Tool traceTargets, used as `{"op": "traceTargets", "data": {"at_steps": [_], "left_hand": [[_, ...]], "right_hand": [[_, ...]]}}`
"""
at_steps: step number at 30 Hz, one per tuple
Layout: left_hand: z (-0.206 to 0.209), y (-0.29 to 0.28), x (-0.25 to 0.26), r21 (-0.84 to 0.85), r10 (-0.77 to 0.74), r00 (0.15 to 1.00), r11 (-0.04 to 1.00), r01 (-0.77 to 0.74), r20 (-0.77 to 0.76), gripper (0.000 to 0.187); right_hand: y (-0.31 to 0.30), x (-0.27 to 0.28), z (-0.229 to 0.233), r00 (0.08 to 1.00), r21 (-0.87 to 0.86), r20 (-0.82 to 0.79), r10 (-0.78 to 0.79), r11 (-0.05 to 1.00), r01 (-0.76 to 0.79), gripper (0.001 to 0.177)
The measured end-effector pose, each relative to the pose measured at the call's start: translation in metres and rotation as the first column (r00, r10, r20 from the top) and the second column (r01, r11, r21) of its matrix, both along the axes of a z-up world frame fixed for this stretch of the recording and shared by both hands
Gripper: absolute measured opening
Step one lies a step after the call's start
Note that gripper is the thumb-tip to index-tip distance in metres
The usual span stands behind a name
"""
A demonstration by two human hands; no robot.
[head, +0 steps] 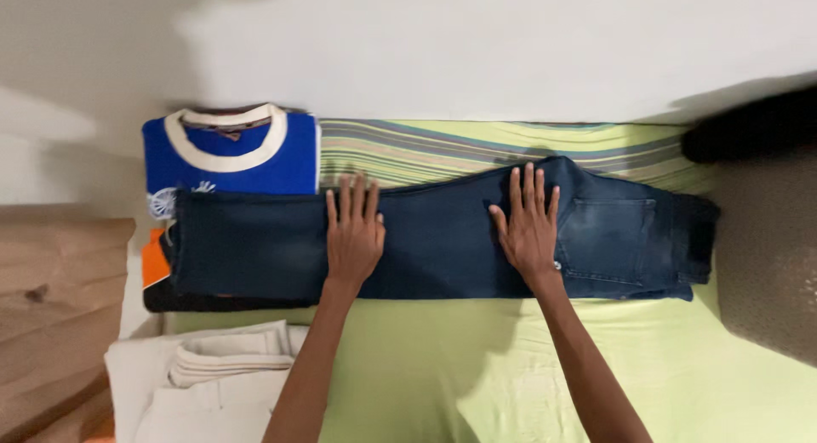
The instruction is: The person folds a pair of dark blue jeans on a bed. They smooth the fabric, align the legs, fold the jeans in half lengthwise, then fold them into a compact rectangle and place them on a stack of other folded clothes.
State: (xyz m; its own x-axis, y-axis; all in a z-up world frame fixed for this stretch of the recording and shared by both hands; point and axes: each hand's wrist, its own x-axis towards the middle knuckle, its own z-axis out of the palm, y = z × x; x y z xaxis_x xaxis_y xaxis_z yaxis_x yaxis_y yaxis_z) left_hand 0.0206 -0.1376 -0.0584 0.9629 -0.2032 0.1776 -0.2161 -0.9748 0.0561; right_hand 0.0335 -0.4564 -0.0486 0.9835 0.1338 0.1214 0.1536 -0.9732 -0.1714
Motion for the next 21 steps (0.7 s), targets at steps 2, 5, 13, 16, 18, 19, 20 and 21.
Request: {"op": "traceTargets", "data": {"at_steps": [2, 5, 13, 16, 18, 19, 20, 21], "left_hand": [[0.004, -0.021, -0.004, -0.222, -0.121, 0.992, 0.969, 0.110, -0.036, 0.061], [0.005, -0.034, -0.008, -0.350, -0.166, 0.985, 0.927, 0.139, -0.050, 0.060], [0.005, -0.031, -0.005, -0.282, -0.119, 0.992, 0.954, 0.103, -0.039, 0.057], [0.013, -0.001, -0.013, -0.265, 0.026, 1.000, 0.964, -0.021, 0.015, 0.056], [0.021, 0.034, -0.022, -0.241, 0.162, 0.981, 0.961, -0.133, 0.104, 0.054], [0.025, 0.053, -0.026, -0.230, 0.239, 0.957, 0.953, -0.198, 0.165, 0.054], [0.028, 0.069, -0.028, -0.222, 0.313, 0.921, 0.939, -0.263, 0.231, 0.054], [0.031, 0.084, -0.029, -0.236, 0.388, 0.899, 0.911, -0.339, 0.204, 0.056]], "right_hand": [[-0.013, -0.006, 0.001, 0.999, -0.054, -0.017, -0.028, 0.998, 0.027, 0.070], [-0.028, -0.012, 0.001, 0.997, -0.052, -0.057, -0.058, 0.997, 0.055, 0.068], [-0.041, -0.015, -0.006, 0.999, 0.014, -0.034, -0.028, 0.999, 0.029, 0.066], [-0.031, -0.014, -0.006, 0.999, -0.034, 0.023, -0.045, 0.998, 0.046, 0.063], [-0.012, -0.013, -0.004, 0.998, 0.055, 0.028, -0.061, 0.997, 0.059, 0.060], [0.002, -0.013, -0.002, 0.997, 0.099, 0.028, -0.067, 0.993, 0.063, 0.059], [0.018, -0.012, 0.001, 1.000, 0.169, 0.005, -0.002, 0.986, 0.001, 0.058], [0.038, -0.012, 0.004, 0.998, 0.238, -0.013, 0.064, 0.969, -0.059, 0.057]]}}
